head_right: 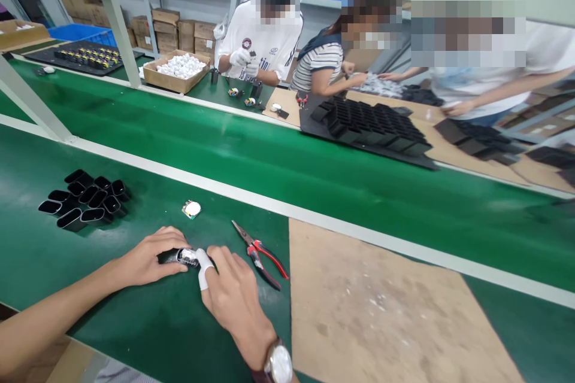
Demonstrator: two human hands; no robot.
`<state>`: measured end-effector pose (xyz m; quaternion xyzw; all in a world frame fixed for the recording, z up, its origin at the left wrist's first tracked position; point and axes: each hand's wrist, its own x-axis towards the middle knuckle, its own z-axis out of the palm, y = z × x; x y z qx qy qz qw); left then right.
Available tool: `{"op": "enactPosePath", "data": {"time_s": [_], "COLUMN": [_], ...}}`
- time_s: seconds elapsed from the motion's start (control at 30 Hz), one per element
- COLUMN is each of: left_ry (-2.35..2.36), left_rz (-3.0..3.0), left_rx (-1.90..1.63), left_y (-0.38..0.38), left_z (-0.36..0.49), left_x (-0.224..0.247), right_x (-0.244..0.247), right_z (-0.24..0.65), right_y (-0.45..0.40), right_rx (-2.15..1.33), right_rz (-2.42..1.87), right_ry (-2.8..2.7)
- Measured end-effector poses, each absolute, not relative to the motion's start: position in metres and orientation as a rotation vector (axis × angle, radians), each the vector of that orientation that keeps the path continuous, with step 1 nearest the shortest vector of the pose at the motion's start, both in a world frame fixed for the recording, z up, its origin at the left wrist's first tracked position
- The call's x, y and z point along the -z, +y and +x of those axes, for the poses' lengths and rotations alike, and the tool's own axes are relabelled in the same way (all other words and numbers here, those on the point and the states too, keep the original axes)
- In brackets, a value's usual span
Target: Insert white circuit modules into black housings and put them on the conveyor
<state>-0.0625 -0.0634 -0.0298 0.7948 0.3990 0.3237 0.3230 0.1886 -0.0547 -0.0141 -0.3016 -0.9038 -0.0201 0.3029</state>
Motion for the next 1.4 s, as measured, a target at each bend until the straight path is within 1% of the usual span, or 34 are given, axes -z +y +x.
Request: {"op": "enactPosePath", "data": {"time_s": [0.47,0.83,1.4], "left_ry": [1.048,1.052,1.06], "left_rz": [2.12,2.115,2.136], "left_rx": [-0.866,-0.853,-0.869], "left_y": [-0.064,-0.063,-0.064], "left_z": [-0.062,-0.063,-0.062], "left_x": [0.031,0.031,0.031], "right_x": [0.016,0.011,0.01], "right_z": [0.184,0.18,0.179], "right_y": [-0.057,-0.058,-0.059], "right_rx": [0.026,0.117,0.144], "right_rz": [-0.783,-0.81,-0.805], "right_ry": [-2.403,-2.426,-2.435]}}
